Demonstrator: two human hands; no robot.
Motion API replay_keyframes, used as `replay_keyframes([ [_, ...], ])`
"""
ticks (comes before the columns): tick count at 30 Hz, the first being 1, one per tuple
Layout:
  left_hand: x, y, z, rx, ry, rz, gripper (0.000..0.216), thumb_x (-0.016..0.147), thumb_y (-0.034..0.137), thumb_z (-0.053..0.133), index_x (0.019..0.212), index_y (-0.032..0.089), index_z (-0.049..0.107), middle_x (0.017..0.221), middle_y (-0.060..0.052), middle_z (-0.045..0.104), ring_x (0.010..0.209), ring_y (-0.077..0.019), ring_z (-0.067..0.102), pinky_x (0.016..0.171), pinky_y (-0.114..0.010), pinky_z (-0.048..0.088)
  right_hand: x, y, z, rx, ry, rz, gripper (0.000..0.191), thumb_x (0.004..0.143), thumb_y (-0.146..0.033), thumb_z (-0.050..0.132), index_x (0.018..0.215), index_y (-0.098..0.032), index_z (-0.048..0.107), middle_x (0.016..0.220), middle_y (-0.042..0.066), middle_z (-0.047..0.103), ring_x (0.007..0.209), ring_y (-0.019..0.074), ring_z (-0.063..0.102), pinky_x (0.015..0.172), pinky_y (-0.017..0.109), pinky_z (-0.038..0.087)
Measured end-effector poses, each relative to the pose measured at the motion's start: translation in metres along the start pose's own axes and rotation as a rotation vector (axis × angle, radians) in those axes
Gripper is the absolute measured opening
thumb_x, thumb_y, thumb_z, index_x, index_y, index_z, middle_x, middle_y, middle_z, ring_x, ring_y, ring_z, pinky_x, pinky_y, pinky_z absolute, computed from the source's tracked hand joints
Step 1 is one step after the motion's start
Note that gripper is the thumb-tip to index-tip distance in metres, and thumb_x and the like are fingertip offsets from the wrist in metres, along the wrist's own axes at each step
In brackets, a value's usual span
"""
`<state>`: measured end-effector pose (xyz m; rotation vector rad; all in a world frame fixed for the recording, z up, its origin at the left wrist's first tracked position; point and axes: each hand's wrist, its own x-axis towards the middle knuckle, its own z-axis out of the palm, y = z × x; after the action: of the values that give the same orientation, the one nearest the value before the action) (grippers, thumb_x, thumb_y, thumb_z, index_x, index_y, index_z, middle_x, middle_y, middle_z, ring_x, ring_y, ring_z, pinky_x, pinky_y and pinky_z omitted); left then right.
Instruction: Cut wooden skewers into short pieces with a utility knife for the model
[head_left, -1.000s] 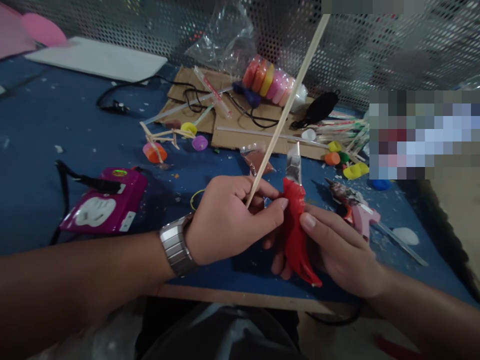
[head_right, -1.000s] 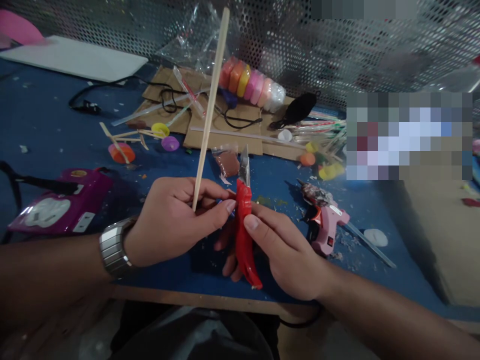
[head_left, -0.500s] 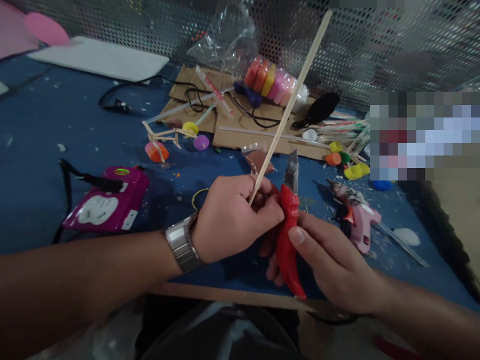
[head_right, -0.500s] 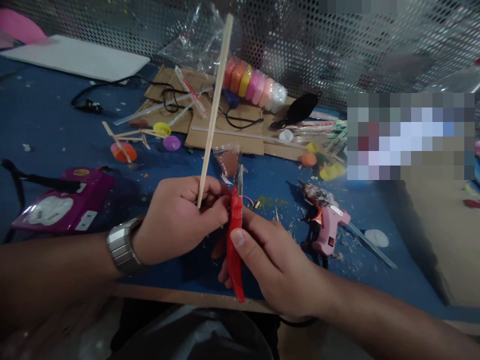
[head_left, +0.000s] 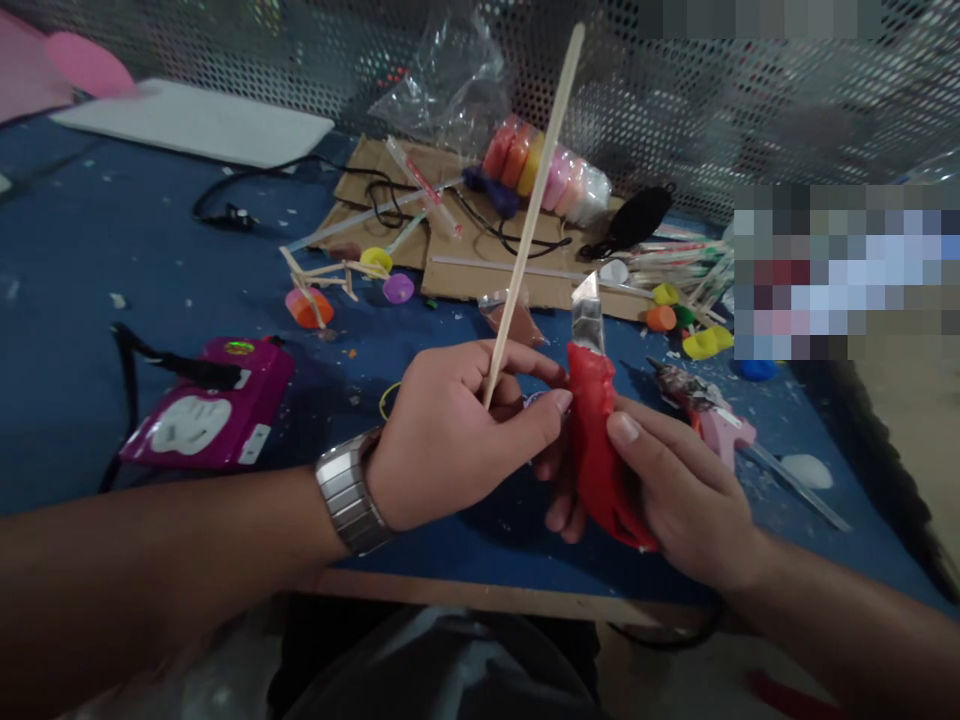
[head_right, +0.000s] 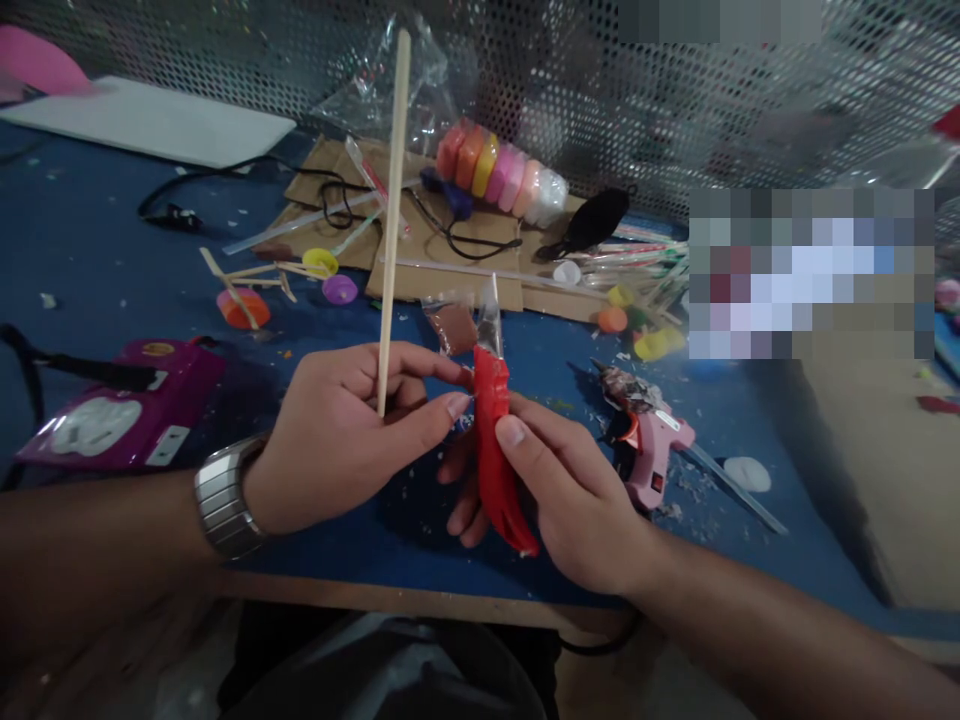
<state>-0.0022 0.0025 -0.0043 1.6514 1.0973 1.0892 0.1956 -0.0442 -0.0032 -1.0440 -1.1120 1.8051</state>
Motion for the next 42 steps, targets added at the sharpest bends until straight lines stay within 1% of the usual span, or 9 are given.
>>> replay_keyframes([
  [6, 0.0, -0.0016, 0.0006, 0.018, -0.018, 0.04, 0.011, 0.087, 0.025, 0.078, 0.093, 0.018, 0.084, 0.051, 0.01, 0.053, 0.046, -0.0047, 0.042, 0.043, -0.019, 0.034, -0.0012, 0.004, -0.0024, -0.15, 0.046, -0.056, 0.04, 0.11, -0.053, 0.063, 0.134, -0.021, 0.068, 0.109, 0.011, 0.083, 0.066, 0.0179, 0.081, 0.053, 0.025, 0.068],
  [11, 0.001, -0.0015, 0.0004, 0.058, -0.008, 0.037, 0.01, 0.086, 0.024, 0.076, 0.09, 0.018, 0.083, 0.052, 0.009, 0.055, 0.046, -0.0054, 0.044, 0.044, -0.02, 0.035, -0.0018, 0.0038, -0.0003, -0.25, 0.058, -0.066, 0.046, 0.11, -0.054, 0.063, 0.142, -0.022, 0.063, 0.111, 0.011, 0.083, 0.061, 0.0146, 0.078, 0.051, 0.022, 0.066],
  [19, 0.0005, 0.0003, 0.0013, 0.053, -0.012, 0.021, 0.007, 0.085, 0.023, 0.073, 0.085, 0.019, 0.079, 0.053, 0.009, 0.056, 0.047, -0.006, 0.043, 0.044, -0.021, 0.033, -0.0012, 0.0023, 0.0004, -0.434, 0.041, -0.152, 0.038, 0.113, -0.051, 0.057, 0.134, -0.021, 0.065, 0.114, 0.012, 0.082, 0.059, 0.0128, 0.076, 0.048, 0.021, 0.063],
  [25, 0.0009, 0.0, 0.0025, 0.104, -0.008, 0.067, 0.006, 0.082, 0.021, 0.071, 0.078, 0.018, 0.072, 0.054, 0.009, 0.056, 0.048, -0.0058, 0.045, 0.046, -0.02, 0.035, -0.003, 0.0032, -0.0009, -0.627, 0.015, -0.213, 0.035, 0.113, -0.047, 0.06, 0.137, -0.022, 0.064, 0.077, 0.002, 0.079, 0.056, 0.0171, 0.074, 0.052, 0.025, 0.06],
  [29, 0.0008, 0.0005, 0.0025, 0.089, -0.02, 0.075, 0.006, 0.082, 0.021, 0.069, 0.077, 0.018, 0.069, 0.054, 0.008, 0.058, 0.048, -0.0061, 0.048, 0.046, -0.019, 0.036, -0.0042, 0.0036, -0.0001, -0.685, 0.015, -0.242, 0.034, 0.113, -0.045, 0.058, 0.139, -0.023, 0.064, 0.077, 0.001, 0.08, 0.058, 0.0177, 0.075, 0.055, 0.026, 0.061],
  [32, 0.0004, 0.0011, 0.0025, 0.069, -0.047, 0.051, 0.005, 0.083, 0.022, 0.069, 0.079, 0.018, 0.068, 0.055, 0.008, 0.06, 0.048, -0.0072, 0.052, 0.046, -0.019, 0.04, -0.0055, 0.0032, 0.0006, -0.623, 0.01, -0.208, 0.036, 0.113, -0.048, 0.059, 0.138, -0.022, 0.064, 0.078, 0.002, 0.08, 0.058, 0.0181, 0.076, 0.054, 0.026, 0.062],
  [35, -0.0002, 0.0009, 0.0025, 0.059, -0.054, 0.047, 0.006, 0.084, 0.023, 0.069, 0.081, 0.018, 0.068, 0.056, 0.007, 0.061, 0.049, -0.0074, 0.053, 0.047, -0.019, 0.041, -0.0062, 0.0022, 0.0015, -0.428, -0.013, -0.096, 0.04, 0.112, -0.053, 0.058, 0.136, -0.022, 0.064, 0.082, 0.004, 0.081, 0.058, 0.0178, 0.077, 0.049, 0.023, 0.062],
  [40, -0.0003, -0.0005, 0.002, 0.043, -0.075, -0.008, 0.006, 0.085, 0.025, 0.069, 0.083, 0.019, 0.07, 0.059, 0.006, 0.066, 0.05, -0.0089, 0.056, 0.048, -0.02, 0.043, -0.0042, 0.0007, 0.0039, -0.226, 0.007, 0.002, 0.039, 0.107, -0.06, 0.063, 0.118, -0.023, 0.066, 0.101, 0.01, 0.083, 0.06, 0.0193, 0.08, 0.047, 0.026, 0.066],
  [42, 0.0003, -0.0004, 0.0015, 0.036, -0.079, -0.018, 0.007, 0.085, 0.025, 0.07, 0.084, 0.019, 0.07, 0.059, 0.006, 0.066, 0.05, -0.009, 0.056, 0.048, -0.02, 0.043, -0.0038, 0.0008, 0.0037, -0.198, 0.002, 0.012, 0.039, 0.106, -0.06, 0.064, 0.116, -0.023, 0.067, 0.1, 0.01, 0.083, 0.06, 0.0194, 0.079, 0.047, 0.027, 0.066],
])
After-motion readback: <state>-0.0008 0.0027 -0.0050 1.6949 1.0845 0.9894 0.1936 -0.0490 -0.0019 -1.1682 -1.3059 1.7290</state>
